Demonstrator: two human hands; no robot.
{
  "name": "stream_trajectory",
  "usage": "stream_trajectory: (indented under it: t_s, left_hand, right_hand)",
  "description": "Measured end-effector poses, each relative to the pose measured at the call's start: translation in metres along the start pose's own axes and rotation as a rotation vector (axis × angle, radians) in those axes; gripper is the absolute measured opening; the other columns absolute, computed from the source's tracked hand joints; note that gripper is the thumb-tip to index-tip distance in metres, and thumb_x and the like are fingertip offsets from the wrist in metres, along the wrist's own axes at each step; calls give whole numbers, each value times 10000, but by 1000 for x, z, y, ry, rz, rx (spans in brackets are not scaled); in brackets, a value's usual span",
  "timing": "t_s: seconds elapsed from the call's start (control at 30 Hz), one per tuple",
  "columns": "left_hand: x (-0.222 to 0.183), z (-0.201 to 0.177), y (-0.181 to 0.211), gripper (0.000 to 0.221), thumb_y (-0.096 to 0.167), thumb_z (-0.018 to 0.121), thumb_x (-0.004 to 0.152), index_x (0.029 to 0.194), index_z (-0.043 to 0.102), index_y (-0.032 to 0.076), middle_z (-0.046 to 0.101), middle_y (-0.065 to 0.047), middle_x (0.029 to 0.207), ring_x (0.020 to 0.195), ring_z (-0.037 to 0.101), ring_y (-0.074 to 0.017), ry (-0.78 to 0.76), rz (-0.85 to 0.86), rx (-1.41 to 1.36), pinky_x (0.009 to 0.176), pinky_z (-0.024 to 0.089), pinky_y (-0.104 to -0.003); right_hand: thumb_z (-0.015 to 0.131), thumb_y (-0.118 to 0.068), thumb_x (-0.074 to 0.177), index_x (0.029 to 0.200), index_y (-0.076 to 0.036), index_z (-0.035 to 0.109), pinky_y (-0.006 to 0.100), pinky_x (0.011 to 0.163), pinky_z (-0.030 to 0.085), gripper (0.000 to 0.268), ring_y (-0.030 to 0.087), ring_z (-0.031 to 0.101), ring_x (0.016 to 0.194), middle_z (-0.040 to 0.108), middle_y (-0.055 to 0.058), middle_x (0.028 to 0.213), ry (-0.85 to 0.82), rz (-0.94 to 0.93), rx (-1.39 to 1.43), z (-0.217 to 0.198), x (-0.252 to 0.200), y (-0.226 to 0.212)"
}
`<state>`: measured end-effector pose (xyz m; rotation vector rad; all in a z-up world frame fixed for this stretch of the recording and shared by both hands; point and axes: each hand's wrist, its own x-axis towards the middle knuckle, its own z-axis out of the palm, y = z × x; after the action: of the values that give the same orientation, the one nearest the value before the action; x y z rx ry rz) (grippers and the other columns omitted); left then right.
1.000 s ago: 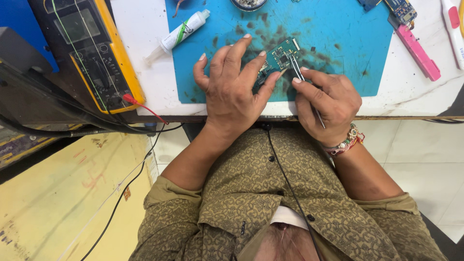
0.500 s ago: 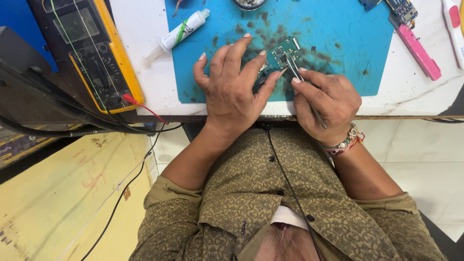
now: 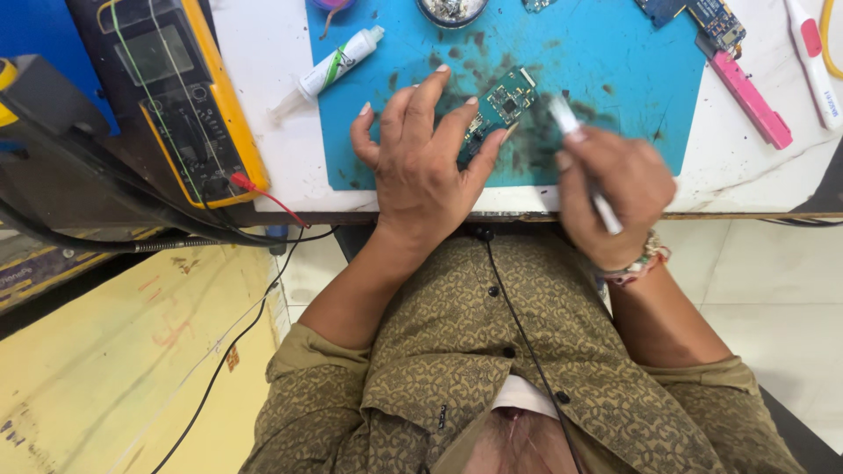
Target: The person solders components onto a circuit board, cleans the surface with a small brush and cloth, and handles a small metal component with tweezers.
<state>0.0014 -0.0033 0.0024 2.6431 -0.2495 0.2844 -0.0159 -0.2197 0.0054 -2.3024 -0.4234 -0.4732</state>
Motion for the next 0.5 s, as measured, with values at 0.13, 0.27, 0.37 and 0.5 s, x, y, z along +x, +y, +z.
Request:
stream_trajectory:
  t_s: [0.13,0.27,0.37,0.5]
  left_hand:
    - [-1,2,1,402,498,779,970,1157,763,143,525,-75,1462,1362,436,-247,6,-18,9,1188,126,-566]
    - [0,0,-1,486,518,760,973,1229,722,107,533,-103,1443,1345,447,-266,-9,23,-48,1184,122,-566]
    - [-2,-5,-5,496,509,752,991,1289,699,116,538,-85,1448,1341,467,-252,20,73,-110,1190,133,-550]
    - [9,-32,-18,424,461,703,1052,1308,696,123,568,-94,1438,1337,496,-253,84,166,-10,1195,126,-548]
  right_hand:
    - [728,51,1008,1374,-19,617,426,977,482,389,349,640,1106,667,168,1320,-17,71,-221,-18,7,16]
    - [733,-5,1013,1470,-33,555,451,1160,423,492,364,524,1340,517,188,1537,-32,104,-257,-24,7,23]
    - [769,-42,1006,1447,-41,556,472,1188,399,489,368,499,1392,490,190,1568,-4,121,-252,-25,-2,22]
    - [780,-64,1008,1394,-41,561,476,1187,389,445,374,482,1397,486,196,1568,27,144,-226,-27,-11,23]
